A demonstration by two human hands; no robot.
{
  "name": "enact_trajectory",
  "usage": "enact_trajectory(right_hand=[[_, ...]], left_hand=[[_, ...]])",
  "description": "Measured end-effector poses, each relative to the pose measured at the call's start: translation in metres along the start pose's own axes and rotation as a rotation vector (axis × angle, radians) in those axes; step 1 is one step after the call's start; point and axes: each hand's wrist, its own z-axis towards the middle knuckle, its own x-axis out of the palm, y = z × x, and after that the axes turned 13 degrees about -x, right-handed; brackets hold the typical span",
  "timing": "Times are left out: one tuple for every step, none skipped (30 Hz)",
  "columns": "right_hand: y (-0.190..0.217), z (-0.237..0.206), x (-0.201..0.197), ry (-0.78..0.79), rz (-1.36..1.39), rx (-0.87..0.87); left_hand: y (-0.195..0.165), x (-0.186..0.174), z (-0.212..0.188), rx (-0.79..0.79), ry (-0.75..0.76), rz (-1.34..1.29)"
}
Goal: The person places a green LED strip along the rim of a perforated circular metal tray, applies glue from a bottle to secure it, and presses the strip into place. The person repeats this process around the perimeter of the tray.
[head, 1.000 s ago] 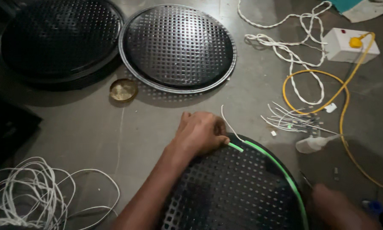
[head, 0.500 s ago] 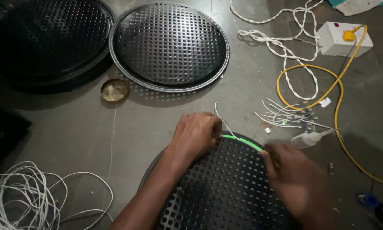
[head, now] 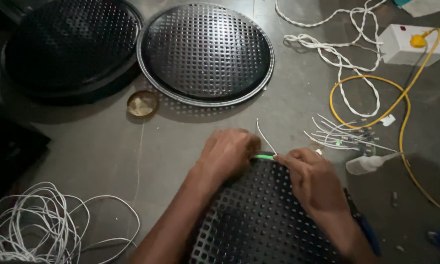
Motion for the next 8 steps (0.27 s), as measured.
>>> enact_trajectory(right_hand=[[-0.002, 0.0, 0.0, -0.002, 0.005, 0.003], [-0.002, -0.001, 0.001, -0.002, 0.011, 0.005], [-0.002, -0.001, 0.002, -0.003, 0.021, 0.006], [-0.003, 0.0, 0.003, 0.004, 0.017, 0.02], [-0.003, 0.001, 0.005, 0.011, 0.015, 0.034], [-0.002, 0.001, 0.006, 0.02, 0.014, 0.05], [-0.001, 0.001, 0.008, 0.03, 0.015, 0.05], [-0.001, 0.001, 0.008, 0.039, 0.013, 0.051]], left_hand=[[0.003, -0.005, 0.0, -0.011, 0.008, -0.002], [0.006, -0.01, -0.002, -0.025, 0.017, -0.003], [0.009, -0.015, -0.004, -0.041, 0.025, -0.002], [0.01, -0.018, -0.004, -0.06, 0.045, 0.011], [0.011, -0.02, -0.005, -0.081, 0.066, 0.024], [0.012, -0.022, -0.006, -0.103, 0.089, 0.036], [0.012, -0.023, -0.008, -0.112, 0.085, 0.05], [0.011, -0.024, -0.009, -0.118, 0.081, 0.064]])
